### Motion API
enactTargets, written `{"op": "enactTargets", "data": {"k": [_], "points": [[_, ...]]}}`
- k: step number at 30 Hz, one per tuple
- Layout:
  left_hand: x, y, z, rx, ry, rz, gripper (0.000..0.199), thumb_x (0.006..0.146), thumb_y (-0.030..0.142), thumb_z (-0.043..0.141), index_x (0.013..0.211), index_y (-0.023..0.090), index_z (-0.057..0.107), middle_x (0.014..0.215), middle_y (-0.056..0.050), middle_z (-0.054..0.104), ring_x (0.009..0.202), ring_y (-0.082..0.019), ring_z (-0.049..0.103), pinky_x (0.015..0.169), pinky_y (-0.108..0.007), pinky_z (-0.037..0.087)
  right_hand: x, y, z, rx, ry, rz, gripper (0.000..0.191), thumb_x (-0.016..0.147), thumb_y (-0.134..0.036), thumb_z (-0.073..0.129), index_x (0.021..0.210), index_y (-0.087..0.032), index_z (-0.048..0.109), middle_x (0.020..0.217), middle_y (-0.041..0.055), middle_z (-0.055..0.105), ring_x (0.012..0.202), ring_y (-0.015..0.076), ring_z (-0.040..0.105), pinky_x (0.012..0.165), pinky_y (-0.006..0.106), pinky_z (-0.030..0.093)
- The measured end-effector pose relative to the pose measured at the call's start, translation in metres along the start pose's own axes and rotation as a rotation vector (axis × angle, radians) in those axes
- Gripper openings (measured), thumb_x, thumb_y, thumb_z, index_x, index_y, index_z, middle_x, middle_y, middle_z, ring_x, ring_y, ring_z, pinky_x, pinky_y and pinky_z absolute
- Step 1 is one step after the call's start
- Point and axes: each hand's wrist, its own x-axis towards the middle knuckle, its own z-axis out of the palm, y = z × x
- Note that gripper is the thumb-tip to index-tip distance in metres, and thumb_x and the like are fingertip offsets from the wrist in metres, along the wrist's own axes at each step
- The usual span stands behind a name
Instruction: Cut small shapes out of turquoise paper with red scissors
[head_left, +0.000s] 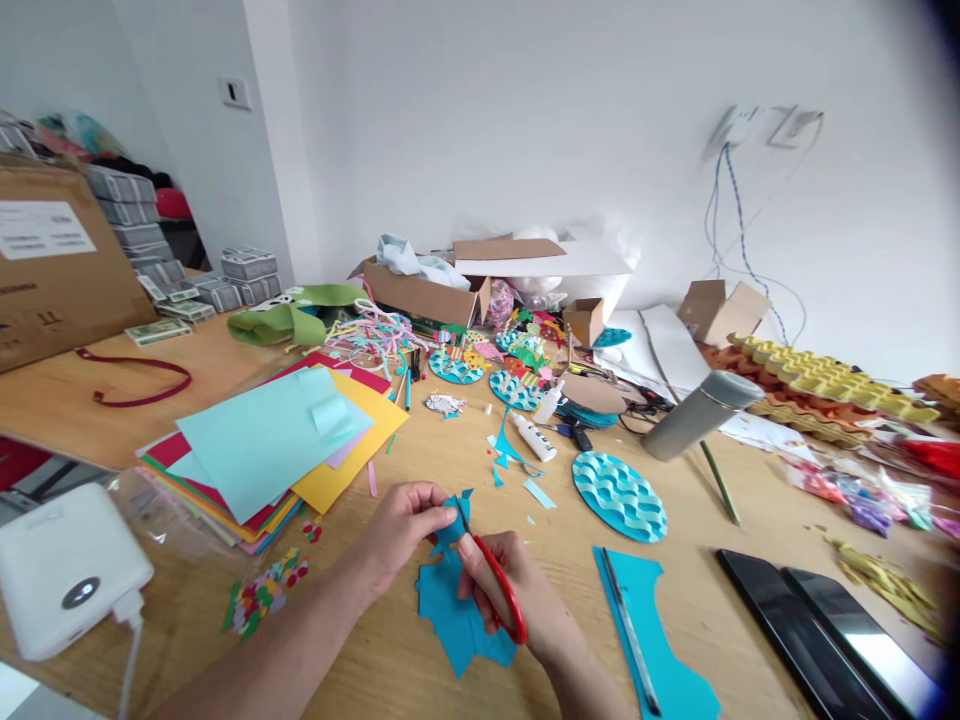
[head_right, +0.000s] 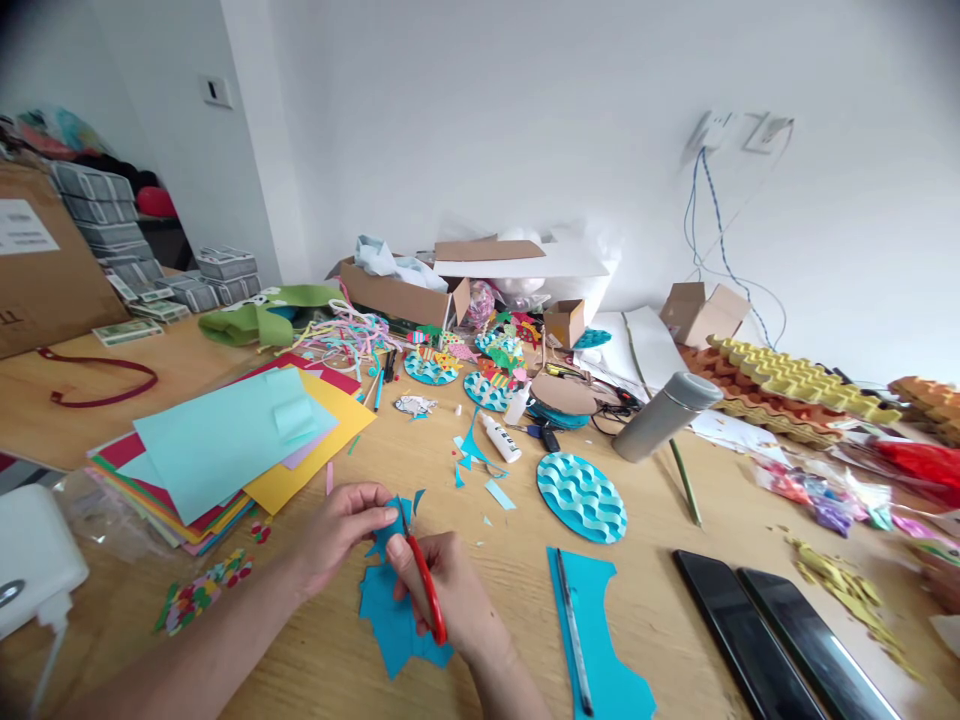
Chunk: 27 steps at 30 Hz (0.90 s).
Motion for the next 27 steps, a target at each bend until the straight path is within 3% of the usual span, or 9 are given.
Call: {"op": "enactTargets", "data": {"k": [18, 27], "points": [[-0.001, 0.002, 0.0, 0.024, -0.033, -0.004, 0.02, 0.066, 0.032, 0.067, 0.06, 0.015, 0.056, 0.055, 0.003, 0.052, 0.056, -0.01, 0.045, 0.056, -0.023, 0.036, -0.002, -0.005, -0.002, -0.03, -0.003, -0.001, 0.069, 0.077, -0.078, 0.042, 0.055, -0.014, 0.055, 0.035, -0.0027, 0.043, 0.028, 0.0057, 0.035, 0.032, 0.018, 0.023], [0.001, -0.001, -0.001, 0.014, 0.027, -0.011, 0.018, 0.065, 0.031, 0.068, 0.064, 0.015, 0.059, 0.057, 0.004, 0.052, 0.056, -0.01, 0.044, 0.054, -0.023, 0.035, -0.004, -0.011, -0.001, -0.009, -0.002, 0.01, 0.07, 0.074, -0.08, 0.043, 0.055, -0.014, 0.054, 0.036, -0.0034, 0.044, 0.028, 0.0053, 0.035, 0.031, 0.018, 0.024]]}}
